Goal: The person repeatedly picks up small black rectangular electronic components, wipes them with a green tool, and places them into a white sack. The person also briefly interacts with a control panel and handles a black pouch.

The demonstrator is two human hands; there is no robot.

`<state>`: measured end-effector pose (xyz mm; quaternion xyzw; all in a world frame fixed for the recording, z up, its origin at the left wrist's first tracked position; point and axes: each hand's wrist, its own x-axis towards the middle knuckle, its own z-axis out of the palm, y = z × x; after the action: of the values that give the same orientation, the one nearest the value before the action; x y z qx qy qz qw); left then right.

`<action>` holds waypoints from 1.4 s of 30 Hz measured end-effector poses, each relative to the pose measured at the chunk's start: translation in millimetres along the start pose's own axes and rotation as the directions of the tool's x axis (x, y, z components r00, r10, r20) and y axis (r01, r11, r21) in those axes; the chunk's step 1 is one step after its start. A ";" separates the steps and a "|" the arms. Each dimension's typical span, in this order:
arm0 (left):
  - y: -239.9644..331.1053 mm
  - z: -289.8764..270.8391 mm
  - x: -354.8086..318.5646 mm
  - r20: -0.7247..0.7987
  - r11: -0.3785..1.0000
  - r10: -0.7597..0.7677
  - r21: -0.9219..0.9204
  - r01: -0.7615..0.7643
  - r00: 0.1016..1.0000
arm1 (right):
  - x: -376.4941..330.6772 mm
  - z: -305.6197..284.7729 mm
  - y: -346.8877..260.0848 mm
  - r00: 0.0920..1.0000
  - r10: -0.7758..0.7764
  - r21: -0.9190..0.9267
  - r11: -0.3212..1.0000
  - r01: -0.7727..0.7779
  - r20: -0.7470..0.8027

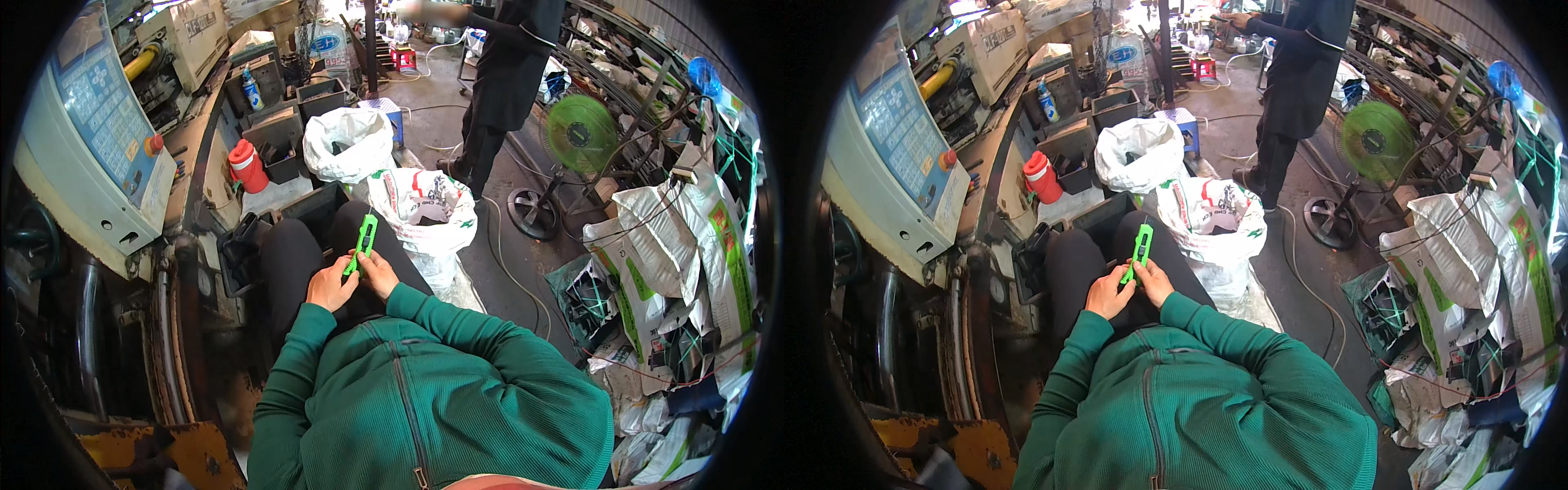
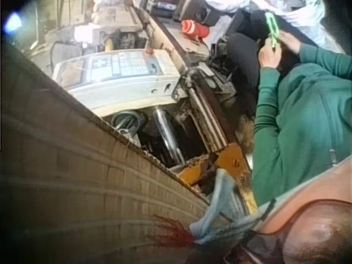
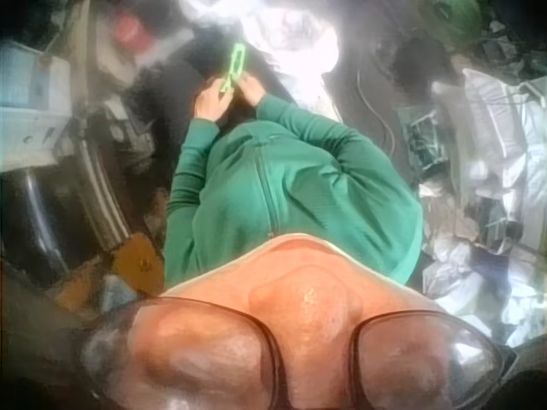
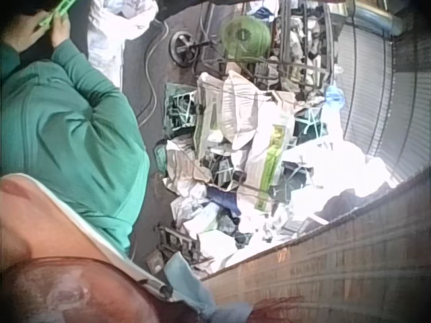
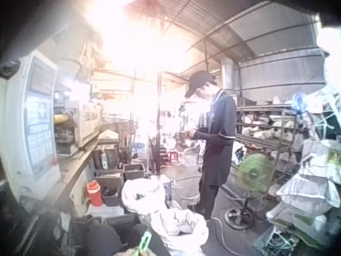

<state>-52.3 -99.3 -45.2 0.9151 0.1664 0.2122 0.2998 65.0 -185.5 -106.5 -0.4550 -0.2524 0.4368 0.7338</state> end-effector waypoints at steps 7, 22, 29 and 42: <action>0.2 -1.3 -0.2 0.078 0.999 -0.033 0.036 0.030 0.996 | 0.6 1.0 -3.9 0.999 0.049 0.183 0.982 -0.047 -0.007; 4.3 -3.3 -2.6 0.181 0.994 -0.049 0.103 0.030 0.982 | 0.2 -1.6 -11.0 0.999 0.041 0.228 0.973 -0.038 -0.007; 4.8 -3.6 -5.3 0.192 0.996 -0.012 0.085 -0.004 0.981 | -1.4 2.2 -16.2 0.998 0.059 0.214 0.976 -0.051 -0.032; 5.4 -2.7 -6.9 0.212 0.995 0.073 0.057 -0.087 0.975 | -4.2 4.2 -23.6 0.992 0.125 0.222 0.968 -0.117 -0.022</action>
<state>-58.6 -105.1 -41.9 0.9477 0.1040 0.1207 0.2764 69.4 -192.1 -83.5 -0.3932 -0.1610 0.4977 0.7562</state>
